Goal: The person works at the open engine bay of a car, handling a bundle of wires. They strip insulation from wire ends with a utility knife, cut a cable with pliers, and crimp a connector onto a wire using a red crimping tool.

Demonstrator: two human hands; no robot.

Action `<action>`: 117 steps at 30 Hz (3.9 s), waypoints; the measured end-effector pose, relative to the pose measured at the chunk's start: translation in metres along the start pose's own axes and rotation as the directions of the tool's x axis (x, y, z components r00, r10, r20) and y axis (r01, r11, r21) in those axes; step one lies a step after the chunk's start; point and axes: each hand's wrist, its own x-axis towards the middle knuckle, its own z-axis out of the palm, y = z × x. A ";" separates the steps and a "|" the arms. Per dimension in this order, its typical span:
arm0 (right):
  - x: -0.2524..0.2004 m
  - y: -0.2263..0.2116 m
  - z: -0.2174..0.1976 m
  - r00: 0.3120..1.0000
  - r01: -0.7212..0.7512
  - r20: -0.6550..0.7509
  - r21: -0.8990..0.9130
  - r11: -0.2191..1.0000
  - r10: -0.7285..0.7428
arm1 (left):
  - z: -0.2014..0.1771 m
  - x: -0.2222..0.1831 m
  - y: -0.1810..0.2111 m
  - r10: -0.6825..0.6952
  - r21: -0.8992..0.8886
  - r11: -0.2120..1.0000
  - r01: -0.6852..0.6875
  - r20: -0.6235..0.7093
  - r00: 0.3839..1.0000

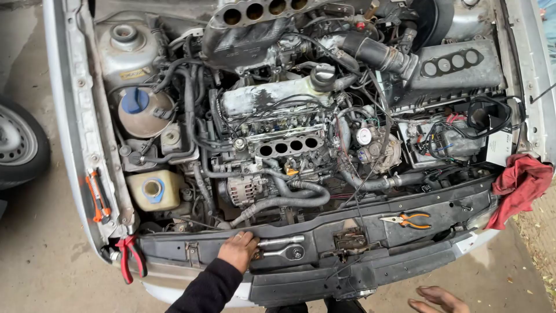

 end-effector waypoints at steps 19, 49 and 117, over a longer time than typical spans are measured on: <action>0.154 -0.376 0.058 0.934 0.358 0.096 -0.274 0.893 -0.345 | -0.026 0.128 0.170 -0.366 -0.304 0.901 0.311 -0.146 0.919; 0.365 -0.345 0.175 0.879 -0.090 0.468 0.350 0.933 -0.091 | 0.019 0.200 0.163 -0.369 -0.612 0.545 0.573 0.438 0.820; 0.278 -0.396 0.126 0.940 0.335 -0.006 -0.179 0.925 -0.341 | 0.052 0.335 0.079 -0.398 -0.847 0.003 0.532 0.487 0.778</action>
